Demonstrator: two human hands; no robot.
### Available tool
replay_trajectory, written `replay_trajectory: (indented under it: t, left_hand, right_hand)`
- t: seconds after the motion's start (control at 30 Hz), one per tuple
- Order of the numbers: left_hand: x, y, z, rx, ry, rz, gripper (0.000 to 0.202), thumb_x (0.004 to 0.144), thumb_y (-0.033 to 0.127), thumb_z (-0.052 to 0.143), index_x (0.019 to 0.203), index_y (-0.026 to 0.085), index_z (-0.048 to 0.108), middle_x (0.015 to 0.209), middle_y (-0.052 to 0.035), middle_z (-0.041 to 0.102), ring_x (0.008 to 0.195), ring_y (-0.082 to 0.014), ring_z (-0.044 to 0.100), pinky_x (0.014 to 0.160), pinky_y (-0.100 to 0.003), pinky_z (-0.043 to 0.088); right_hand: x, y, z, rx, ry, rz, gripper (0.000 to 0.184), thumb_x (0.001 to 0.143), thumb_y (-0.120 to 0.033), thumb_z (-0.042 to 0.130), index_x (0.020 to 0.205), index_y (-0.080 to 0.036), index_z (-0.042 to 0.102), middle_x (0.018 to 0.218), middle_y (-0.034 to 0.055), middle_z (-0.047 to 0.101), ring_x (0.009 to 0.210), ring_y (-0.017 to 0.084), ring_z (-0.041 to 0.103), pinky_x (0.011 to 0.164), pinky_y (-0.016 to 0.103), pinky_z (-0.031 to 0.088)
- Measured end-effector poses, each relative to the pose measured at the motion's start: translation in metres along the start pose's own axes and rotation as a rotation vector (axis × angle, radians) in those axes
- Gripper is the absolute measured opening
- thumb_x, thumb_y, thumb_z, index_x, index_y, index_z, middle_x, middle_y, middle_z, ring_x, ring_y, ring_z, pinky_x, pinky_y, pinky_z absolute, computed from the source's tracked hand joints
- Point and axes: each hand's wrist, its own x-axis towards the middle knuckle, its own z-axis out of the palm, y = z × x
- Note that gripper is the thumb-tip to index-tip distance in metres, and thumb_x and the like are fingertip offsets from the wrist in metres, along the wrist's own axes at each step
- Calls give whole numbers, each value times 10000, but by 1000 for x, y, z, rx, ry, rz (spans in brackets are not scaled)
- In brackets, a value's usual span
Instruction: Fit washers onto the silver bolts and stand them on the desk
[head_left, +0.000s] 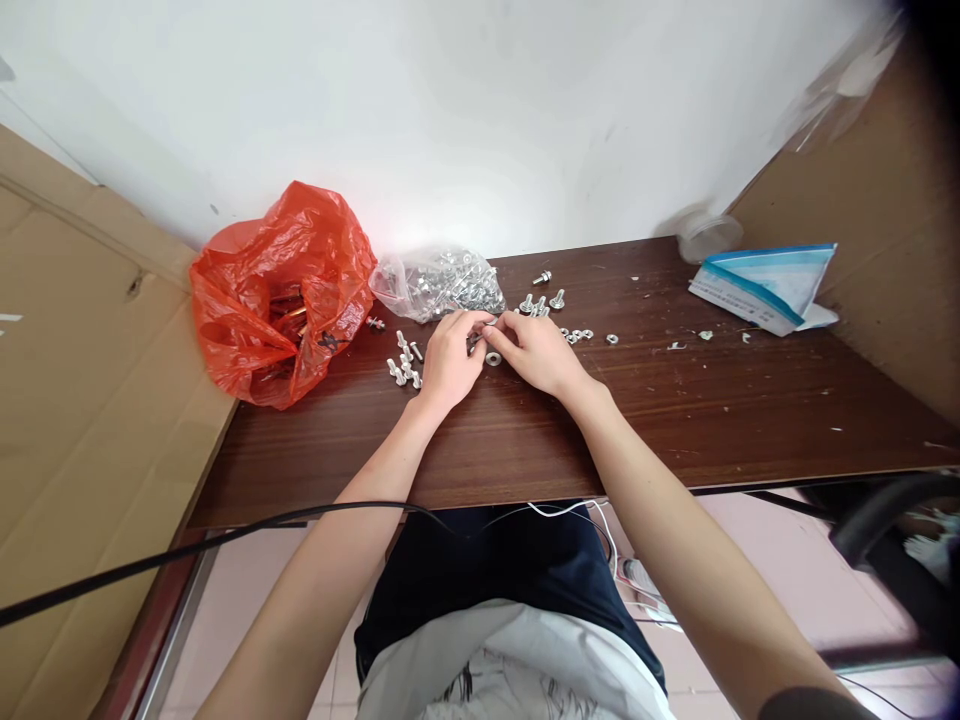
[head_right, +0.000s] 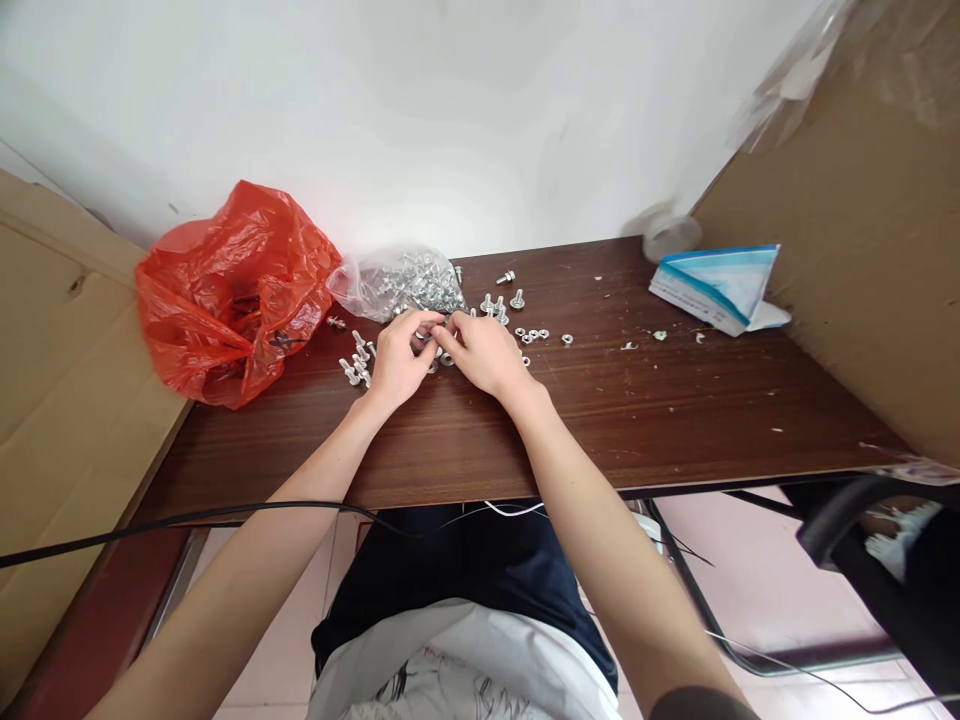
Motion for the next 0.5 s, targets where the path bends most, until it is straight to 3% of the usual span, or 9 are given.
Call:
replay_trajectory:
  t: [0.5]
  left_hand:
    - [-1, -1, 0, 3, -1, 3, 237, 808, 46, 537, 991, 164, 630, 936, -44, 654, 870, -151, 604, 800, -285, 506]
  right_hand:
    - [0, -2, 0, 2, -4, 16, 297, 922, -398, 461, 781, -177, 600, 635, 16, 585, 568, 137, 470, 583, 253, 286]
